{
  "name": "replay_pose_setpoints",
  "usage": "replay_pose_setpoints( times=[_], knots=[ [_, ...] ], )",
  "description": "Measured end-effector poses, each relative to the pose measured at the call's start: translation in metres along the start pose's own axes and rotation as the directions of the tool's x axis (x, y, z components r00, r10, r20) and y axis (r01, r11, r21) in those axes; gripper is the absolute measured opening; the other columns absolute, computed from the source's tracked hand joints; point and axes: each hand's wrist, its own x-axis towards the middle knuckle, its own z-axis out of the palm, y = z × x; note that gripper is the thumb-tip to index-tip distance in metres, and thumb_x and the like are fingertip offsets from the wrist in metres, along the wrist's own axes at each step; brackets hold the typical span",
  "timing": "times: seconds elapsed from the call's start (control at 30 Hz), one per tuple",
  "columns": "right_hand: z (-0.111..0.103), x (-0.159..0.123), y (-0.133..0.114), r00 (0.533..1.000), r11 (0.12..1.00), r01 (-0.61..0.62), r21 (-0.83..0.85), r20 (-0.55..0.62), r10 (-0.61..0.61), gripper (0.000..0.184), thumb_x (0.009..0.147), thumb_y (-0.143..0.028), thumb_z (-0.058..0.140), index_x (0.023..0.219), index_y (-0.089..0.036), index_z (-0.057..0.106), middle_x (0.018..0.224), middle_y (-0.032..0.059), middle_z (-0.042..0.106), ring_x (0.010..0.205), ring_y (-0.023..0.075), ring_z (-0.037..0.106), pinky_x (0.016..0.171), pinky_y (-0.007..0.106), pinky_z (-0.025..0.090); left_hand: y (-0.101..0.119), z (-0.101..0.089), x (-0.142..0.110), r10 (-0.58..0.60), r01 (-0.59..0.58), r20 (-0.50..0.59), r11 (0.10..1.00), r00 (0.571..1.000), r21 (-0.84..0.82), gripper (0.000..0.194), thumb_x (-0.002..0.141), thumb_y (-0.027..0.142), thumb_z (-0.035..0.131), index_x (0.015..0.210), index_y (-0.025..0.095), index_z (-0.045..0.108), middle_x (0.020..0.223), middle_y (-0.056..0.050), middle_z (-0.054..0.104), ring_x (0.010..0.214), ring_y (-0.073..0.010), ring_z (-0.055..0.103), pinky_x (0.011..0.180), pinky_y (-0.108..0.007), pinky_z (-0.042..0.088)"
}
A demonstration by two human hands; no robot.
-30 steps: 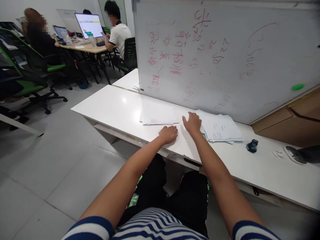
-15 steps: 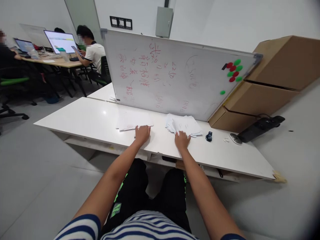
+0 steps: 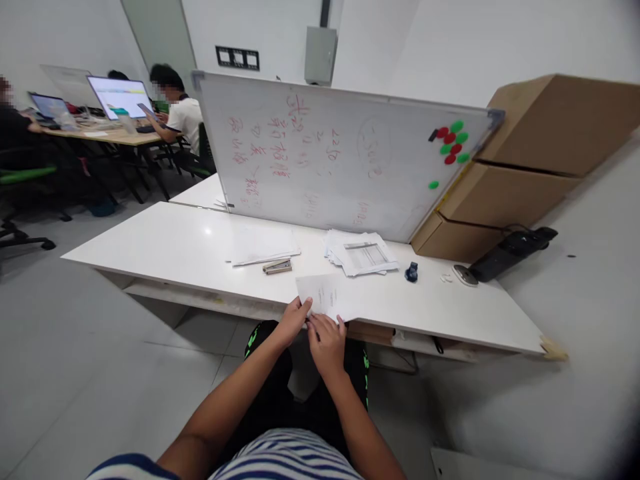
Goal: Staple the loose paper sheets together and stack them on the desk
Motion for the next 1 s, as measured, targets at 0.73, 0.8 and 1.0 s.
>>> replay_pose_setpoints(
  times=[0.73, 0.8, 1.0],
  knots=[
    [-0.047, -0.030, 0.057, 0.602, 0.125, -0.678, 0.724, 0.450, 0.660, 0.038, 0.066, -0.045, 0.081, 0.094, -0.020, 0.075, 0.097, 0.0076, 0.077, 0.093, 0.0274, 0.072, 0.084, 0.040, 0.058, -0.011, -0.056, -0.010, -0.099, 0.099, -0.008, 0.984, 0.995, 0.146, 0.046, 0.081, 0.050, 0.068, 0.108, 0.013, 0.067, 0.113, -0.014, 0.073, 0.101, -0.0299, 0.070, 0.084, -0.040, 0.056],
    [-0.051, -0.028, 0.054, 0.614, 0.124, -0.687, 0.716, 0.482, 0.624, 0.035, 0.066, -0.045, 0.081, 0.090, -0.020, 0.075, 0.096, 0.0081, 0.077, 0.093, 0.0279, 0.073, 0.083, 0.040, 0.059, -0.010, -0.054, -0.009, 0.045, -0.022, -0.076, 0.959, 0.996, 0.283, 0.045, 0.087, 0.044, 0.061, 0.120, 0.014, 0.061, 0.119, -0.015, 0.071, 0.108, -0.0293, 0.068, 0.091, -0.041, 0.055],
    [-0.048, -0.025, 0.043, 0.686, 0.082, -0.608, 0.790, 0.470, 0.555, 0.043, 0.065, -0.046, 0.084, 0.096, -0.017, 0.075, 0.097, 0.0086, 0.077, 0.089, 0.0250, 0.072, 0.083, 0.037, 0.057, 0.004, -0.023, -0.031, 0.522, -0.457, 0.193, 0.442, 0.831, 0.772, 0.066, 0.092, 0.046, 0.055, 0.146, 0.013, 0.037, 0.153, -0.017, 0.042, 0.146, -0.0294, 0.034, 0.120, -0.046, 0.028]
  ],
)
